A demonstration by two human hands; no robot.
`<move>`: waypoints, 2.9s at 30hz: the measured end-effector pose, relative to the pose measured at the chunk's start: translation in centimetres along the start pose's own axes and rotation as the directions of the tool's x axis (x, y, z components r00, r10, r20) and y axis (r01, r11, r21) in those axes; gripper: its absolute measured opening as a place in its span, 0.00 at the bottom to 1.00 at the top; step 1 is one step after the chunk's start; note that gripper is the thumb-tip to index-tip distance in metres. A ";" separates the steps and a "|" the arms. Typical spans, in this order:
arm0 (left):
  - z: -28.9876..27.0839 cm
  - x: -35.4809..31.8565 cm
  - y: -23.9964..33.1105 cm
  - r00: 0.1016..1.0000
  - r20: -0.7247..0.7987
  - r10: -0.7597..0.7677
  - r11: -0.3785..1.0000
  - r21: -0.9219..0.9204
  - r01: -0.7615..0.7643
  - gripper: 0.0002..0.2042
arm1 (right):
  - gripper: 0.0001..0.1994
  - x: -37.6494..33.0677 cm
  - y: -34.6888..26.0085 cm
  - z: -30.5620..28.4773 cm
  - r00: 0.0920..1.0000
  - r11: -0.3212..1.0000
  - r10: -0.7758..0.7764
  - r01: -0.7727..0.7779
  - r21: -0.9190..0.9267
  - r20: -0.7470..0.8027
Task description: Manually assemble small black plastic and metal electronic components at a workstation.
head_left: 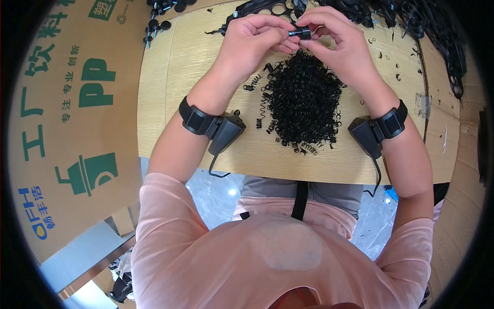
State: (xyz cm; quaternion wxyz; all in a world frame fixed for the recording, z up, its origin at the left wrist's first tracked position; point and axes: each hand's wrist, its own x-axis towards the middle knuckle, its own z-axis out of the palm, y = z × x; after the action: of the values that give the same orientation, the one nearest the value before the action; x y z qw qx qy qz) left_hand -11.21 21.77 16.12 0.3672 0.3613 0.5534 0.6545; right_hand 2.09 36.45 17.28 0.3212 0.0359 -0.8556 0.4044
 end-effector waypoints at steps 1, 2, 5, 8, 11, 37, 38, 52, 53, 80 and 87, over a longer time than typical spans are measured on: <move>0.0 0.0 0.0 1.000 -0.002 -0.006 1.000 -0.006 0.006 0.09 | 0.15 0.0 -0.6 -0.1 0.998 0.998 0.061 -0.061 0.014 0.009; 0.0 0.0 0.0 1.000 -0.005 -0.013 1.000 -0.013 0.013 0.09 | 0.15 0.0 -1.0 -0.1 0.992 0.992 0.122 -0.123 0.026 0.020; 0.1 0.0 -0.1 0.999 -0.011 -0.037 0.999 -0.017 0.037 0.09 | 0.14 0.2 -0.7 -0.3 0.997 0.996 0.058 -0.054 -0.075 0.052; 0.3 0.1 -0.1 1.000 -0.008 -0.025 1.000 0.007 0.025 0.10 | 0.14 0.0 0.6 0.0 0.991 0.981 -0.133 0.132 -0.145 0.006; 0.3 0.0 -0.2 0.999 -0.008 -0.035 0.999 0.001 0.035 0.11 | 0.15 -0.6 0.6 0.4 0.996 0.996 0.059 -0.063 0.063 0.063; 0.5 0.0 0.0 0.998 -0.044 0.051 0.998 -0.029 -0.052 0.10 | 0.13 0.1 -0.9 -0.4 0.982 0.981 0.187 -0.189 0.048 0.040; 0.4 0.0 0.0 0.998 -0.045 0.053 0.998 -0.040 -0.055 0.10 | 0.13 0.1 -0.9 -0.4 0.987 0.988 0.151 -0.152 0.018 0.046; 0.2 0.1 -0.4 0.998 -0.041 0.040 0.998 -0.053 -0.043 0.09 | 0.14 -0.7 0.7 0.4 0.983 0.972 0.165 -0.175 0.155 0.075; 0.2 0.1 -0.4 0.999 -0.037 0.036 0.998 -0.050 -0.038 0.09 | 0.12 -0.5 0.1 0.3 0.961 0.936 0.264 -0.276 0.218 0.083; -0.6 0.0 -1.5 0.999 -0.037 0.003 1.000 0.019 -0.002 0.10 | 0.13 -0.5 -0.6 -0.1 0.970 0.962 0.210 -0.227 0.151 0.121; -0.1 0.3 -0.5 0.999 -0.043 0.017 0.998 -0.055 -0.020 0.11 | 0.11 -0.3 0.2 0.2 0.948 0.865 0.301 -0.317 0.389 0.102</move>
State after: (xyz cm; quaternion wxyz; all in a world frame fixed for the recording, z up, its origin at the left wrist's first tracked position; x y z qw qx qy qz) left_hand -11.41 22.07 15.60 0.3591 0.3421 0.5394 0.6805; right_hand 2.20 36.38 16.84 0.2219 -0.0288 -0.7552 0.6161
